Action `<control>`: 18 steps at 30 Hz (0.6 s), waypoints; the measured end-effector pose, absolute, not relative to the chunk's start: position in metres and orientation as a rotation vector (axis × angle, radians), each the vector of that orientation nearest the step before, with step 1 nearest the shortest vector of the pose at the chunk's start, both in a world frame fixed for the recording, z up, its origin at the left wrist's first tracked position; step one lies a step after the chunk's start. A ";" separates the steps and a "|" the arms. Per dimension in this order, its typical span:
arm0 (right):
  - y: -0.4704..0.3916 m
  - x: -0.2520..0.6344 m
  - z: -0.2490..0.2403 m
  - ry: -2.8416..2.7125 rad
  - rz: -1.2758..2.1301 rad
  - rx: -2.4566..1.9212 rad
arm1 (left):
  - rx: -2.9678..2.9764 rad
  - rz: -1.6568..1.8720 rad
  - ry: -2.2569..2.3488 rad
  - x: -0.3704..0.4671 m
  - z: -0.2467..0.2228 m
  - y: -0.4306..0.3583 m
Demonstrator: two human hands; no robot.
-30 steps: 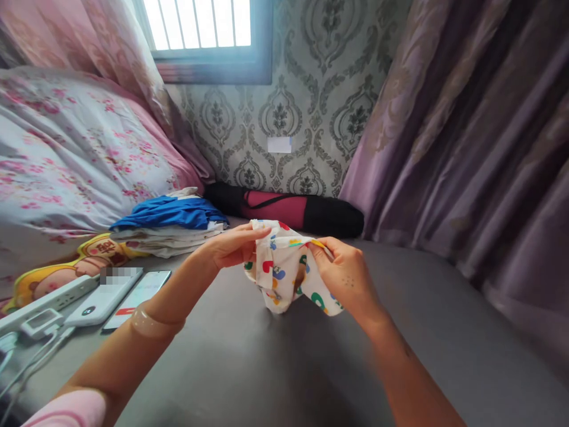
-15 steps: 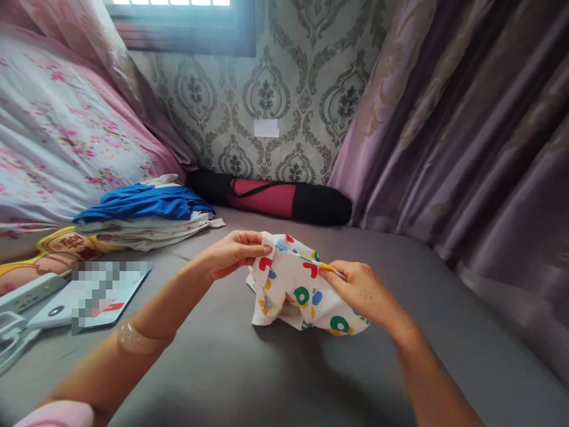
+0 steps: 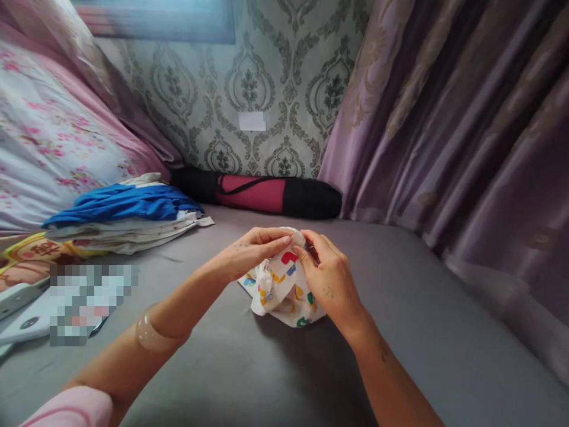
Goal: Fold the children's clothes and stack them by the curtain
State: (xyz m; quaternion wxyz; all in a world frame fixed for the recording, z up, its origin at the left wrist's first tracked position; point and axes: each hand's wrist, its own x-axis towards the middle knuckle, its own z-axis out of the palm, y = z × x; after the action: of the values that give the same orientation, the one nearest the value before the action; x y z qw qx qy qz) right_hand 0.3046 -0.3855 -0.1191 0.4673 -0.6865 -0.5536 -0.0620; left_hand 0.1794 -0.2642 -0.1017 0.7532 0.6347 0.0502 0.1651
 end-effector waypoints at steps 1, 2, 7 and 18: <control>-0.385 0.307 -0.123 -1.327 -0.123 -1.682 | 1.397 0.345 0.102 0.179 -0.100 -0.265; -0.386 0.309 -0.127 -1.305 -0.097 -1.683 | 1.416 0.347 0.096 0.178 -0.098 -0.265; -0.395 0.330 -0.141 -1.250 -0.037 -1.716 | 1.513 0.638 0.161 0.169 -0.100 -0.247; -0.431 0.349 -0.155 -1.187 0.018 -1.816 | 1.583 0.484 0.300 0.194 -0.205 -0.182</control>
State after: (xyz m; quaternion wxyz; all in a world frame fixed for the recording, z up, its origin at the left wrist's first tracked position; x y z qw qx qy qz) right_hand 0.3488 -0.4310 -0.1552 0.4670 -0.7401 -0.4838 0.0072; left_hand 0.1942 -0.1822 -0.2054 0.6666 0.7013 0.1330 0.2147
